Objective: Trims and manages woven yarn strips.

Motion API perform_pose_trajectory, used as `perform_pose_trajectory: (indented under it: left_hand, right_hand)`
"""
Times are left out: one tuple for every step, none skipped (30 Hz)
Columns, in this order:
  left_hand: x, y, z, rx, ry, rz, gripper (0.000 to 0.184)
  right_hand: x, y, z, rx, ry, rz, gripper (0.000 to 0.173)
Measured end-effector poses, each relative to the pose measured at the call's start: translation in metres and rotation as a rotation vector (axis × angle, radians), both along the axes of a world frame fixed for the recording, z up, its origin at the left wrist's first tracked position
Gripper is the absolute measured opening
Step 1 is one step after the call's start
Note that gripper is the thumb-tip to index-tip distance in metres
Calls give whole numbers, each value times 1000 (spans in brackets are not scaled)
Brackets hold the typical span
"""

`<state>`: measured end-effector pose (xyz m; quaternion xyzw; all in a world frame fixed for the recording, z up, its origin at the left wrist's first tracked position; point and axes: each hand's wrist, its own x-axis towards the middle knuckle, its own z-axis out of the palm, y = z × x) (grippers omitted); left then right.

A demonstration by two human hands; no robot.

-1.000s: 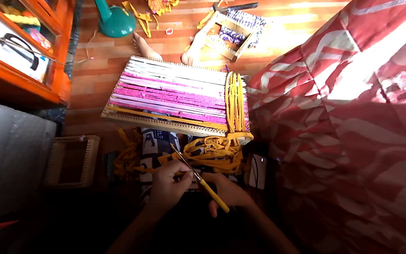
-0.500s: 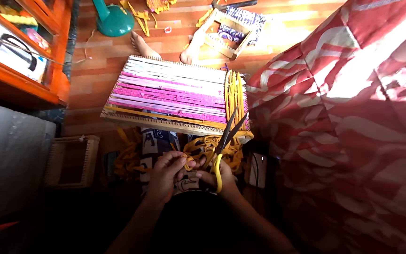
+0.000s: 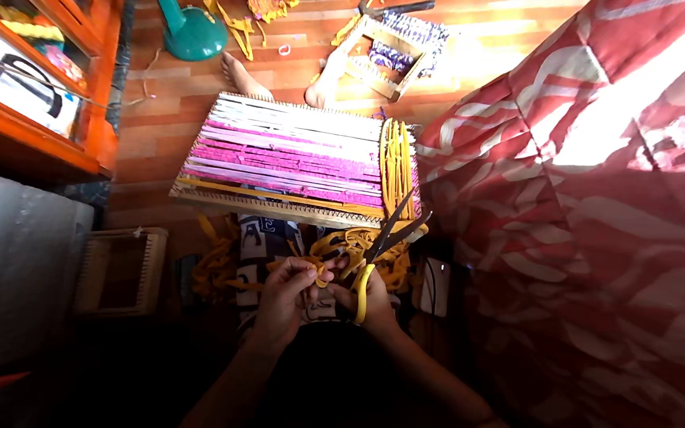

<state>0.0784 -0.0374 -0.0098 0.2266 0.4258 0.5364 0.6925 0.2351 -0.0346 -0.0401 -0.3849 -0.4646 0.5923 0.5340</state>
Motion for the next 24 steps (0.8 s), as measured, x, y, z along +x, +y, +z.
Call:
perform_pose_trajectory:
  left_hand:
    - [1,0,-1,22,-12,-3,17]
    - [1,0,-1,39,-18,-16,24]
    - [2,1,-1,50,-18,-27,35]
    - [2,2,-2,64,-24,-36,40]
    - [2,2,-3,91,-21,-40,39]
    - [1,2,-5,127,-4,-45,33]
    - [0,2,-8,171,34,-54,28]
    - [-2,2,-10,212,105,-64,27]
    - [-4,2,-11,249,212,-88,28]
    - [-7,2,-12,278,332,-118,28]
    - [-9,2,-11,299,456,-150,27]
    - [-10,2,-10,313,558,-183,26]
    - [-12,2,-10,324,646,-214,25]
    - [-12,2,-10,345,723,-236,24]
    - [-13,1,-10,372,789,-251,23]
    - [-13,1,-11,395,833,-264,23]
    - [-13,1,-12,406,854,-277,22]
    - [-13,1,-12,406,862,-295,23]
    - [-12,2,-11,398,865,-314,23]
    - [-12,3,-12,400,870,-334,23]
    - [-13,4,-13,411,892,-358,22]
    - [-14,5,-14,432,944,-384,22]
    - [-14,6,-14,463,999,-397,22]
    - [-15,7,-13,494,1055,-409,24]
  right_hand:
    - [0,0,0,3,2,4,38]
    - [0,0,0,6,1,7,39]
    - [0,-1,0,9,-8,4,38]
    - [-1,-1,1,9,-23,0,37]
    - [0,-2,2,14,-41,-3,34]
    - [0,-2,2,17,-58,-7,31]
    - [1,-1,2,20,-68,-9,29]
    - [2,-1,2,23,-71,-14,27]
    - [4,0,2,26,-72,-24,26]
    - [5,1,3,32,-77,-38,25]
    - [7,3,4,43,-91,-55,25]
    - [8,4,4,54,-104,-74,24]
    - [10,5,5,60,-118,-98,23]
    - [11,7,6,70,-126,-120,22]
    - [12,9,6,78,-127,-134,21]
    - [13,10,7,88,-136,-143,20]
    - [15,12,7,101,-151,-148,19]
    - [16,14,7,105,-155,-150,17]
    - [17,15,7,106,-155,-151,17]
    - [18,16,8,108,-161,-150,17]
    - [18,16,8,110,-167,-146,17]
    - [18,16,8,114,-176,-142,17]
    - [18,15,8,120,-186,-127,17]
    - [19,15,7,128,-202,-105,17]
